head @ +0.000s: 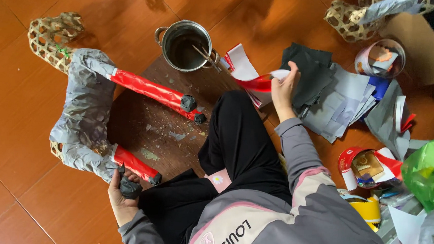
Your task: Decorating a paper-mache giraffe model by cutting and applying colored paper strips.
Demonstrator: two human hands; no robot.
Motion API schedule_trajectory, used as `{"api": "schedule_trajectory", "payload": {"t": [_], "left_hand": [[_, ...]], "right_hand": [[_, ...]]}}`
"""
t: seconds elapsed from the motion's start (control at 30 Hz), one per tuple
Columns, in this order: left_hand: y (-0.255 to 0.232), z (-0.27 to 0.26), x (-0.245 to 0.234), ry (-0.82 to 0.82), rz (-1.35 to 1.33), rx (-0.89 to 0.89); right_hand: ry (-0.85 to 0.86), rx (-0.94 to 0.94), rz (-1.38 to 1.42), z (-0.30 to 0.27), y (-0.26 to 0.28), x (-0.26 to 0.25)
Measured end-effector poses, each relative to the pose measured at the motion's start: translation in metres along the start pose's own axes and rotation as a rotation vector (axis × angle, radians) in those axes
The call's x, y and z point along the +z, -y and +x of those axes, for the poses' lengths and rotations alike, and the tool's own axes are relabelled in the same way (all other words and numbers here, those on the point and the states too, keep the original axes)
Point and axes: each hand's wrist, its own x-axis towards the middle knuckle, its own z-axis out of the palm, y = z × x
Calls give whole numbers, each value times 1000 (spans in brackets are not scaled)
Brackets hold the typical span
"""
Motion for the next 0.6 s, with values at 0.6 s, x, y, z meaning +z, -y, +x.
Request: {"api": "schedule_trajectory", "payload": {"t": [0.6], "left_hand": [[16,23,-14,-75,62,75]], "right_hand": [[1106,-225,291,-39,259,-113]]}}
